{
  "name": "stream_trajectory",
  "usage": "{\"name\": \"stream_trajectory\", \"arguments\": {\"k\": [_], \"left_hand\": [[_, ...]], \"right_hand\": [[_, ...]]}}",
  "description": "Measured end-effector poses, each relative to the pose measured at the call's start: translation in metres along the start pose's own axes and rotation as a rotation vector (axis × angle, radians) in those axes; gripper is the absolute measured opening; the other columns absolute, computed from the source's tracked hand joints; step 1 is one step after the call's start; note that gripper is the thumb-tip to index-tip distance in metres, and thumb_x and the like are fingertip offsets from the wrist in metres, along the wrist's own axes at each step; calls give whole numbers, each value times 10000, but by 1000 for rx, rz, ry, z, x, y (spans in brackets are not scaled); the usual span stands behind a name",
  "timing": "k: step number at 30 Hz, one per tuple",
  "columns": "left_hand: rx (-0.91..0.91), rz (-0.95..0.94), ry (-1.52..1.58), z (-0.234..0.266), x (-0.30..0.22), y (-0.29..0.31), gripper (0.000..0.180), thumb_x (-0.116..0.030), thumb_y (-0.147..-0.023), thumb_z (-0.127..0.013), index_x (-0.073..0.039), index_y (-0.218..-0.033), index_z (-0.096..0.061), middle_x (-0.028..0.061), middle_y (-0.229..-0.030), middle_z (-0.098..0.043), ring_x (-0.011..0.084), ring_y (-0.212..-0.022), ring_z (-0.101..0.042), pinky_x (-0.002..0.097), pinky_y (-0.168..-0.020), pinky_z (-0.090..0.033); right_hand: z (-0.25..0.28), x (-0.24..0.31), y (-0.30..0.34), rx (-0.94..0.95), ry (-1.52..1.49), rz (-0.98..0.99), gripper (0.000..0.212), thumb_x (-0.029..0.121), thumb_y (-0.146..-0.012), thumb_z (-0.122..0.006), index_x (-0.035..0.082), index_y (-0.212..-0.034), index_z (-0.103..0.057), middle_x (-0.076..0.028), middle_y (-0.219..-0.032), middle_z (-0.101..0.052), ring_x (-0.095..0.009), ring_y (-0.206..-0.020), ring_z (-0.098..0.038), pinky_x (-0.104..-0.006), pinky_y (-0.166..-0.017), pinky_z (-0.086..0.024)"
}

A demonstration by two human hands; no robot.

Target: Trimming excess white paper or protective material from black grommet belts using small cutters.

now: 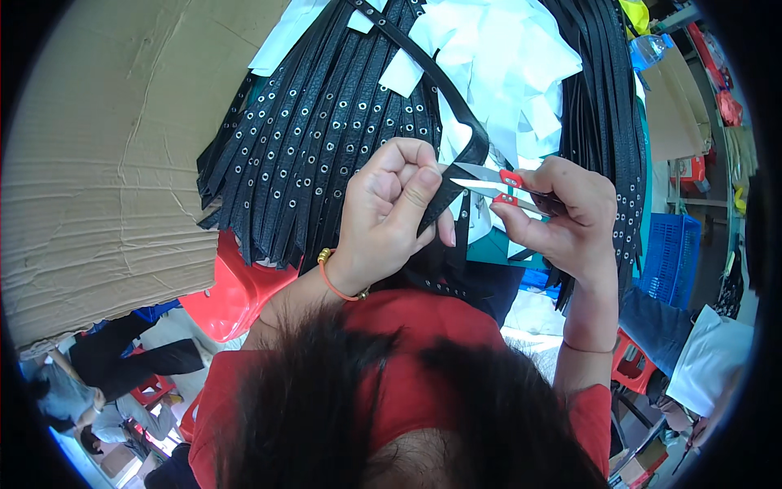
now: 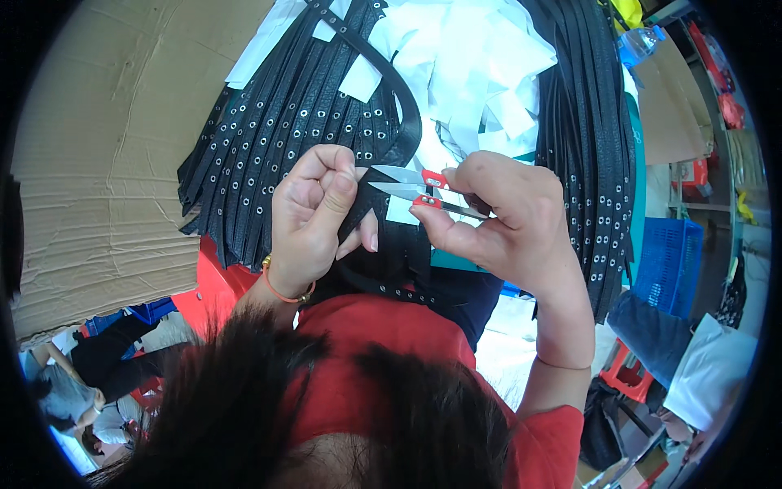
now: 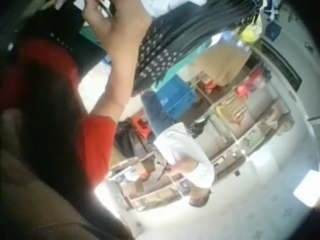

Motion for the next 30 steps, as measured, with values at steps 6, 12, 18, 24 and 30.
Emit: {"name": "stream_trajectory", "arguments": {"k": [6,12,18,24,30], "left_hand": [[4,-34,-9,1,0,-1,133,-114,-950,-387,-22,-1045,-374,103,-680,-576,87,-481,-533,174,-366,-317],[33,70,58,3,-8,2,289,-105,-925,-352,11,-1188,-324,191,-810,-634,110,-491,-546,181,-432,-408],[116,248,158,0,-13,5,513,-9,-834,-380,107,-1302,-205,304,-1113,-524,354,-961,-594,355,-602,-580],[144,277,169,-4,-14,9,504,0,-833,-375,105,-1302,-224,288,-1125,-525,360,-1030,-562,410,-682,-579],[176,242,101,-7,-13,12,509,-4,-829,-392,111,-1298,-231,266,-1125,-537,344,-1031,-566,359,-660,-585]], "right_hand": [[-4,-2,0,47,-9,-1,275,96,-627,-775,-24,-698,-539,-24,-575,-482,-45,-491,-441,-168,-435,-312],[-13,-5,-2,1,-106,-50,235,128,-651,-759,5,-684,-562,-39,-531,-459,-94,-428,-428,-218,-406,-315],[-13,-11,-2,32,-212,-127,263,161,-658,-769,4,-676,-557,-14,-536,-494,-45,-466,-445,-181,-425,-315],[-14,-10,-1,80,-268,-206,271,142,-662,-763,7,-658,-528,-3,-547,-494,-20,-501,-443,-174,-444,-312],[-19,-20,6,144,-435,-387,259,105,-681,-744,8,-655,-505,13,-564,-490,-7,-519,-431,-170,-456,-311]]}}
Point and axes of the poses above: each hand's wrist, its own y-axis away from the middle knuckle, its own z-axis out of the back of the hand, x = y × z, the point moved 7 cm from there along -y, towards the middle knuckle
